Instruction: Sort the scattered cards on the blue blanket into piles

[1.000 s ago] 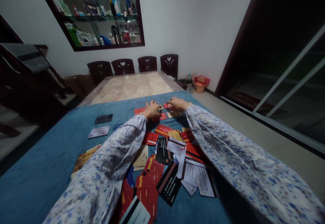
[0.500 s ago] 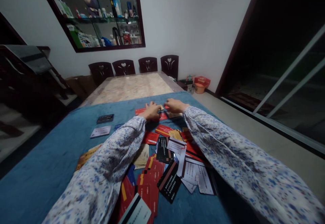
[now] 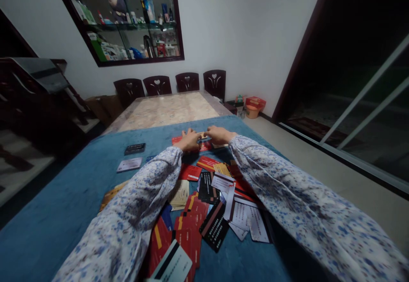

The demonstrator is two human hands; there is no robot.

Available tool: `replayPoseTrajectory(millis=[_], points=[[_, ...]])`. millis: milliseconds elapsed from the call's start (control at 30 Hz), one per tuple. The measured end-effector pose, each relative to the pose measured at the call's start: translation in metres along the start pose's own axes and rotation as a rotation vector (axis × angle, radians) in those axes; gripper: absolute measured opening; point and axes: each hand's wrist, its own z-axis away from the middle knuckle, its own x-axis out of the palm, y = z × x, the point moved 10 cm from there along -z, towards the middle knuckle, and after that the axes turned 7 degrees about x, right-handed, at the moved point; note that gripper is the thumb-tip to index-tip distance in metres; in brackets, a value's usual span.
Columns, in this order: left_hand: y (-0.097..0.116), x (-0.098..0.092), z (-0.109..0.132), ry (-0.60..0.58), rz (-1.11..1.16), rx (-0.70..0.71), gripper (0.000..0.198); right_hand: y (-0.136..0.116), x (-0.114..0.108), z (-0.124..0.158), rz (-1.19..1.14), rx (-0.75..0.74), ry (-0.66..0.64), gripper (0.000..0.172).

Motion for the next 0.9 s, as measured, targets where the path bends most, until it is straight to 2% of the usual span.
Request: replayPoseTrajectory(millis=[300, 500, 900], points=[[-0.004, 0.001, 0.01, 0.021, 0.014, 0.007, 0.042, -0.012, 0.004, 0.002, -0.013, -0.017, 0.014, 0.042], [-0.003, -0.001, 0.02, 0.037, 0.024, 0.013, 0.046, -0.021, 0.008, 0.001, -0.015, -0.058, 0.022, 0.041], [0.001, 0.0, 0.031, 0.01, 0.016, 0.006, 0.044, -0.035, 0.01, 0.009, 0.016, -0.099, 0.053, 0.047]])
